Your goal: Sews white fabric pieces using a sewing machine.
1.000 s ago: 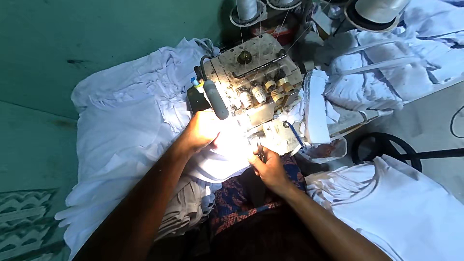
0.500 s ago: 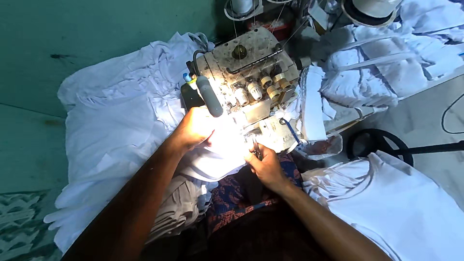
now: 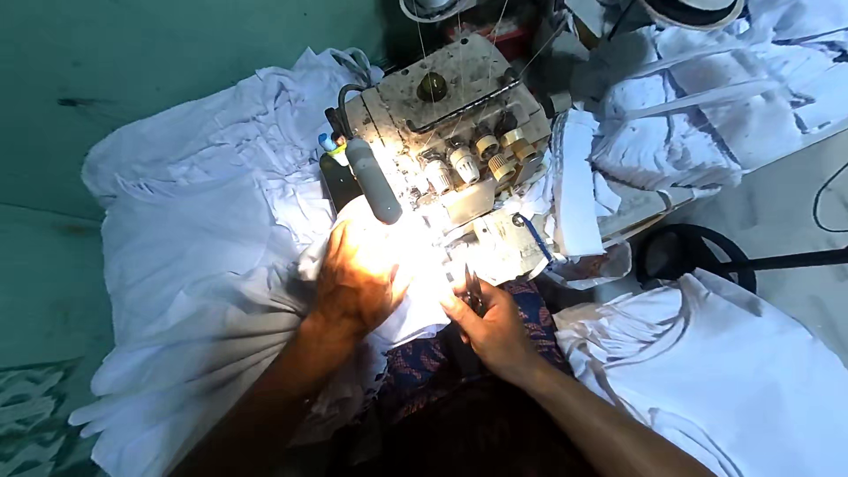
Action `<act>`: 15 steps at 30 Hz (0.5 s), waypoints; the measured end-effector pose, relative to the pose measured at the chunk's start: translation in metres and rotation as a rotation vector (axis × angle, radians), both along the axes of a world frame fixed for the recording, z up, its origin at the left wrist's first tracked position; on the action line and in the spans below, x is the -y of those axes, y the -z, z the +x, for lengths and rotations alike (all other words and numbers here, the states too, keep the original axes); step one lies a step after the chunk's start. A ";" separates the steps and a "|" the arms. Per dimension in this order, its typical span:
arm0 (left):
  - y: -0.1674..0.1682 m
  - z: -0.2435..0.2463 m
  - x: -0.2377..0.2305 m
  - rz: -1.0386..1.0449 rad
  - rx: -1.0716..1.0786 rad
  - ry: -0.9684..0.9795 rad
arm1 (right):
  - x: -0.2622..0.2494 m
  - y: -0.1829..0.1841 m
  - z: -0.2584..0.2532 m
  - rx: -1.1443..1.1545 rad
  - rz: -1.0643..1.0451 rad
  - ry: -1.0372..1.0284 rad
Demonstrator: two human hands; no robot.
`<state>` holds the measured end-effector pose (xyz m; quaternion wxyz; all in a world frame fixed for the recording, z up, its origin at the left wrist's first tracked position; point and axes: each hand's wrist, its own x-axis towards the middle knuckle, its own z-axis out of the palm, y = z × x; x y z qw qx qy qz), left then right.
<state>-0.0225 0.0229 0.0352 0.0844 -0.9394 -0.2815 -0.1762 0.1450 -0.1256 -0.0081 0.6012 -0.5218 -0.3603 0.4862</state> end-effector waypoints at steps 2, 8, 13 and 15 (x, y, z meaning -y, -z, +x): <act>0.006 -0.003 -0.002 -0.022 0.017 0.011 | -0.003 0.000 -0.004 0.001 0.029 0.012; -0.003 -0.004 -0.028 -0.139 0.092 -0.021 | -0.029 -0.012 -0.019 0.124 0.002 -0.013; -0.031 0.005 -0.057 -0.305 0.146 -0.257 | -0.056 -0.022 -0.032 0.361 0.001 -0.054; -0.039 -0.002 -0.073 -0.419 0.058 -0.335 | -0.055 -0.022 -0.031 0.411 0.050 -0.084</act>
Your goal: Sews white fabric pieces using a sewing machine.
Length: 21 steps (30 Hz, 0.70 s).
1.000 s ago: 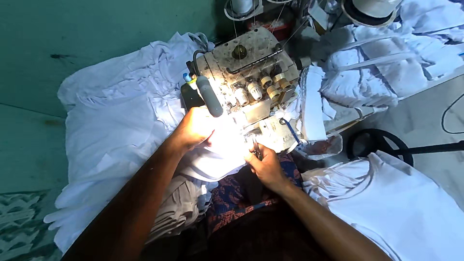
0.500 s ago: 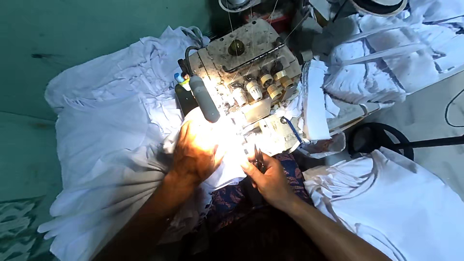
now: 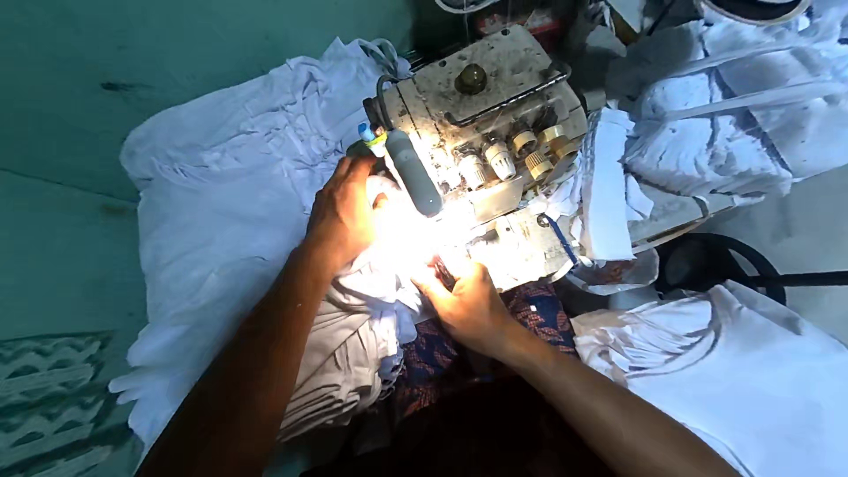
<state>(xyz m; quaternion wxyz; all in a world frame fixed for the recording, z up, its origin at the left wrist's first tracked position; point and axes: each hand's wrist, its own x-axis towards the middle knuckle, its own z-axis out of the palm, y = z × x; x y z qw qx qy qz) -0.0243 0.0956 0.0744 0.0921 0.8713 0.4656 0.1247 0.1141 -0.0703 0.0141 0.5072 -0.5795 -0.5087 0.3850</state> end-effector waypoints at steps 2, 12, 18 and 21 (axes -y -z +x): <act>-0.004 -0.015 -0.005 -0.061 0.038 0.011 | 0.008 0.005 0.007 0.076 0.055 -0.005; -0.021 -0.049 0.060 -0.220 0.340 0.083 | 0.009 -0.002 0.038 0.458 0.193 0.089; -0.007 -0.050 0.083 0.037 0.538 0.021 | -0.009 -0.022 0.019 0.507 0.262 0.079; -0.002 -0.053 0.093 0.069 0.611 0.055 | -0.016 -0.028 0.013 0.539 0.315 0.019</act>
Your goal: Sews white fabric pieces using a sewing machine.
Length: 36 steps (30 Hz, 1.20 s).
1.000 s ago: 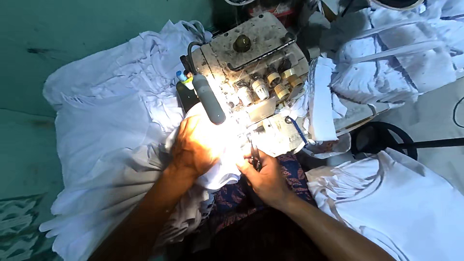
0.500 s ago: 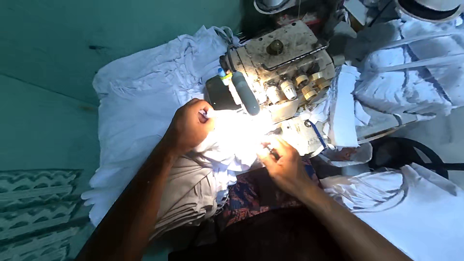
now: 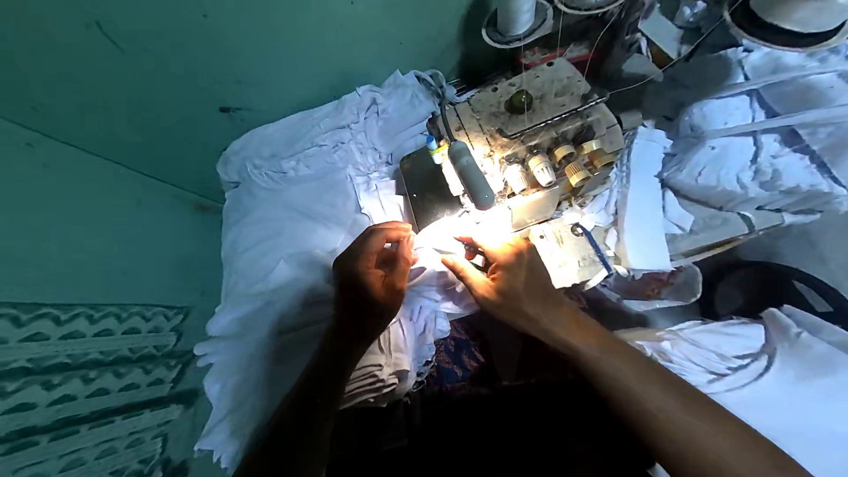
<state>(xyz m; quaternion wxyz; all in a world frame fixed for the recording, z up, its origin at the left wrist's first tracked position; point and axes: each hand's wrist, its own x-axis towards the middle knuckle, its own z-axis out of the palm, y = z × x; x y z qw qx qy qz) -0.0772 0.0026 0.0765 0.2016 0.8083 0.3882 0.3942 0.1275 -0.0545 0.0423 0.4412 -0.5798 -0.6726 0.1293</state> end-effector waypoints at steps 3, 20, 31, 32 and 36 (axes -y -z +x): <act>0.003 0.000 0.005 0.057 -0.003 -0.010 | -0.007 -0.002 -0.007 0.048 0.060 -0.042; -0.005 0.038 -0.010 0.170 -0.304 0.034 | 0.043 0.036 -0.020 -0.049 -0.124 -0.097; -0.023 0.012 -0.030 -0.392 -0.424 -0.031 | 0.007 0.026 0.044 0.252 0.014 0.143; -0.024 0.010 -0.028 -0.398 -0.410 -0.032 | -0.002 0.024 0.046 0.318 0.038 0.102; -0.026 0.014 -0.025 -0.370 -0.401 -0.039 | -0.034 0.021 0.048 0.439 0.202 -0.065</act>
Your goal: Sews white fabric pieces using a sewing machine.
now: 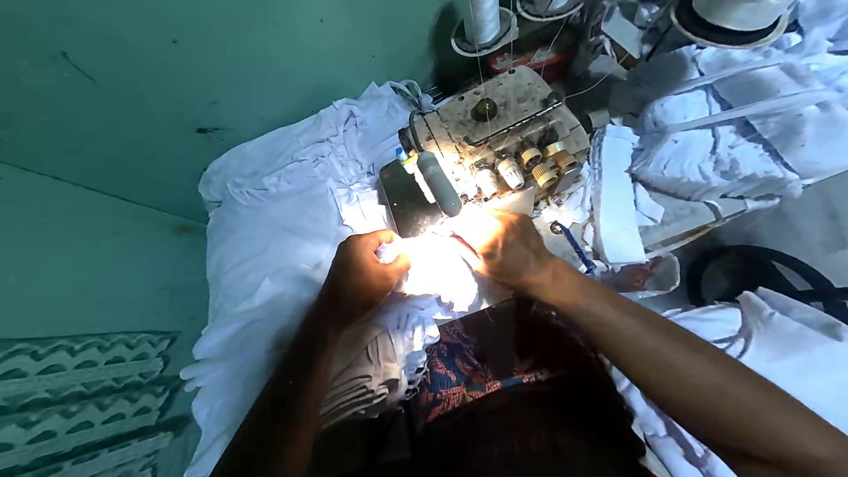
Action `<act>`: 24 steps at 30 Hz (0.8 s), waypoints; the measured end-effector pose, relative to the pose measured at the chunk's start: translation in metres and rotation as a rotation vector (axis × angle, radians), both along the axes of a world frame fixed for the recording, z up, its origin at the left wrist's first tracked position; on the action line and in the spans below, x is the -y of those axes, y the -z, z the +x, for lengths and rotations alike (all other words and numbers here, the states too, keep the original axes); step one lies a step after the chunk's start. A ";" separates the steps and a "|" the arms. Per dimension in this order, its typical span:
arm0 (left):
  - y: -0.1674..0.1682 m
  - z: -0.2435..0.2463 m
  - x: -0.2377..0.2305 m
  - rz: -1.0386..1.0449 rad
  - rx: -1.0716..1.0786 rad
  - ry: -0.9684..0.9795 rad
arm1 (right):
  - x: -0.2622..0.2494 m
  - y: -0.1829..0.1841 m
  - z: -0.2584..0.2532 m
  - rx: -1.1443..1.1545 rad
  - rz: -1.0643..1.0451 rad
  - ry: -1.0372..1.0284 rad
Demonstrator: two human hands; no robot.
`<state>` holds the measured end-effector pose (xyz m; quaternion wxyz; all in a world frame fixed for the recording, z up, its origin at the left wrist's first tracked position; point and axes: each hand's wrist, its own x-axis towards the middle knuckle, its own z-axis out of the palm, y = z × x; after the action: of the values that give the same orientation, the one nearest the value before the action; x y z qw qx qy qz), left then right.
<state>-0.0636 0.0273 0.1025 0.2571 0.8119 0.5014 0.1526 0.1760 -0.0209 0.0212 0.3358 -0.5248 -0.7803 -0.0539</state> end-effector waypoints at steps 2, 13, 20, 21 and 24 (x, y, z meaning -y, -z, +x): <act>0.000 0.001 -0.001 0.028 -0.009 0.004 | -0.007 -0.004 0.001 0.037 0.052 -0.062; -0.026 -0.015 0.020 0.296 0.130 0.336 | 0.049 -0.005 -0.011 -0.805 -0.716 -0.183; -0.105 -0.099 -0.003 0.456 -0.109 0.378 | 0.127 -0.079 0.055 -1.313 -0.489 -0.318; -0.125 -0.107 -0.008 0.455 -0.015 0.368 | 0.138 -0.087 0.061 -1.278 -0.425 -0.381; -0.192 -0.093 -0.017 0.447 0.283 0.375 | 0.172 -0.120 0.078 -1.127 -0.347 -0.513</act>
<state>-0.1568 0.0442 0.2946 0.1630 0.8973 0.2563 0.3203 0.2540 -0.1929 0.1409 0.6066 -0.3161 -0.5822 0.4394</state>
